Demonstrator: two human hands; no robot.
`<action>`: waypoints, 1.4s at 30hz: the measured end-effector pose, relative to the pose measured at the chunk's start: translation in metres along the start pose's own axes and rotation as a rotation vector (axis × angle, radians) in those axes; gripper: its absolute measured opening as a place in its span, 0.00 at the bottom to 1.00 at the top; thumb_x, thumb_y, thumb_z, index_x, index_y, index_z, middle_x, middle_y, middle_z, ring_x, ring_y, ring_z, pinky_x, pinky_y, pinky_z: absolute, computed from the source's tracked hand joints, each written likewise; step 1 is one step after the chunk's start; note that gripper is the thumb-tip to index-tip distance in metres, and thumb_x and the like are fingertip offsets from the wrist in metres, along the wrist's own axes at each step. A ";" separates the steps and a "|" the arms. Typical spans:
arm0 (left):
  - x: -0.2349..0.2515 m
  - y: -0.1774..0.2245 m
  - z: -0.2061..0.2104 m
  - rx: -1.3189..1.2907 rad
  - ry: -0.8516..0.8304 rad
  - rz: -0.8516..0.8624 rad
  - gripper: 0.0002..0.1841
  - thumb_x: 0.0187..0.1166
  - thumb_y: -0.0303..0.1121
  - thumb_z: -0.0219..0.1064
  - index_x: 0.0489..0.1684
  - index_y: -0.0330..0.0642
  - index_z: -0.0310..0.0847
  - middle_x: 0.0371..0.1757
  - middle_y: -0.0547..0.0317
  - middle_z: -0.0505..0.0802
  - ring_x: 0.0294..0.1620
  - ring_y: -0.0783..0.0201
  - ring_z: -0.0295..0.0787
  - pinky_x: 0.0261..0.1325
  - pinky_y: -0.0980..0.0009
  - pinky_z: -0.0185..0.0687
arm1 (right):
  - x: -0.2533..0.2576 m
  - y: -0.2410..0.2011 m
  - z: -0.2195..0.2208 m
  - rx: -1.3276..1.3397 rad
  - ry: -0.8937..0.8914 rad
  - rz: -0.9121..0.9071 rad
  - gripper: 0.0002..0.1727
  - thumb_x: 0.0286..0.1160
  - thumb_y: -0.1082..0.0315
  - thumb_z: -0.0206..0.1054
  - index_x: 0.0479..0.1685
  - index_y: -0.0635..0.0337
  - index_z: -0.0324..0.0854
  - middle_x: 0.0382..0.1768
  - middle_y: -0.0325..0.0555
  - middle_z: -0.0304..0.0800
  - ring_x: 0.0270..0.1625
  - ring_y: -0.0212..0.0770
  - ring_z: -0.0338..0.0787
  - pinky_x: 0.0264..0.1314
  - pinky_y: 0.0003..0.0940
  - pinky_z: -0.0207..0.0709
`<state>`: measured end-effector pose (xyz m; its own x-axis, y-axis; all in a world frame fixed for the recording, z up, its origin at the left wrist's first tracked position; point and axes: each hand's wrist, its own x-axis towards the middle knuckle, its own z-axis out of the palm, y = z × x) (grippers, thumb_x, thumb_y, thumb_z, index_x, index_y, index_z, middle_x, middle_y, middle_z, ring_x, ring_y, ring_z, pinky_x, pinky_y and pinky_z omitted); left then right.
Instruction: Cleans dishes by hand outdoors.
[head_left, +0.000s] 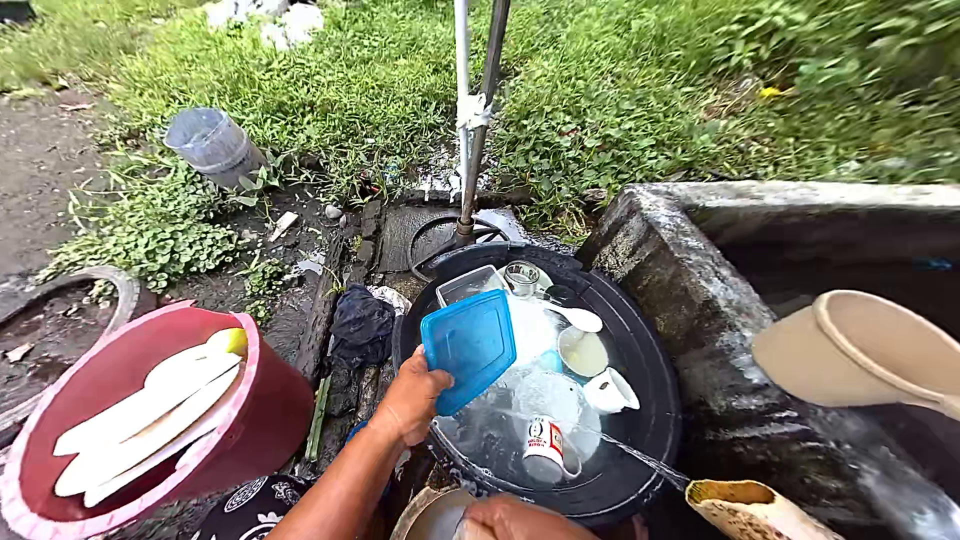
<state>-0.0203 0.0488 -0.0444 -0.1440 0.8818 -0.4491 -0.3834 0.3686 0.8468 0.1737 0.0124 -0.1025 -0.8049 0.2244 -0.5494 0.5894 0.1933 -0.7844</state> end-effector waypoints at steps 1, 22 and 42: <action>-0.002 -0.001 0.002 -0.041 -0.005 -0.013 0.29 0.74 0.10 0.54 0.77 0.36 0.64 0.54 0.43 0.89 0.48 0.54 0.93 0.48 0.58 0.91 | -0.018 0.001 -0.015 0.083 0.160 -0.095 0.24 0.64 0.66 0.79 0.55 0.76 0.83 0.47 0.66 0.91 0.52 0.55 0.90 0.63 0.54 0.78; -0.031 -0.035 0.021 -0.117 -0.401 -0.018 0.28 0.63 0.08 0.55 0.66 0.36 0.65 0.50 0.56 0.93 0.49 0.65 0.94 0.55 0.65 0.91 | 0.014 0.015 -0.103 -0.310 1.573 -0.135 0.28 0.84 0.68 0.49 0.79 0.78 0.70 0.85 0.70 0.64 0.87 0.67 0.66 0.88 0.59 0.60; -0.023 -0.027 0.033 -0.441 -0.288 0.084 0.17 0.89 0.25 0.41 0.74 0.38 0.59 0.49 0.51 0.92 0.47 0.61 0.94 0.51 0.63 0.93 | 0.025 -0.008 -0.040 -0.558 1.572 -0.351 0.24 0.81 0.68 0.53 0.64 0.77 0.83 0.68 0.71 0.85 0.71 0.65 0.86 0.75 0.52 0.78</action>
<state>0.0235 0.0279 -0.0473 0.0415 0.9710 -0.2356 -0.7377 0.1888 0.6482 0.1518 0.0547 -0.0981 -0.2540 0.6919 0.6758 0.6382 0.6450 -0.4204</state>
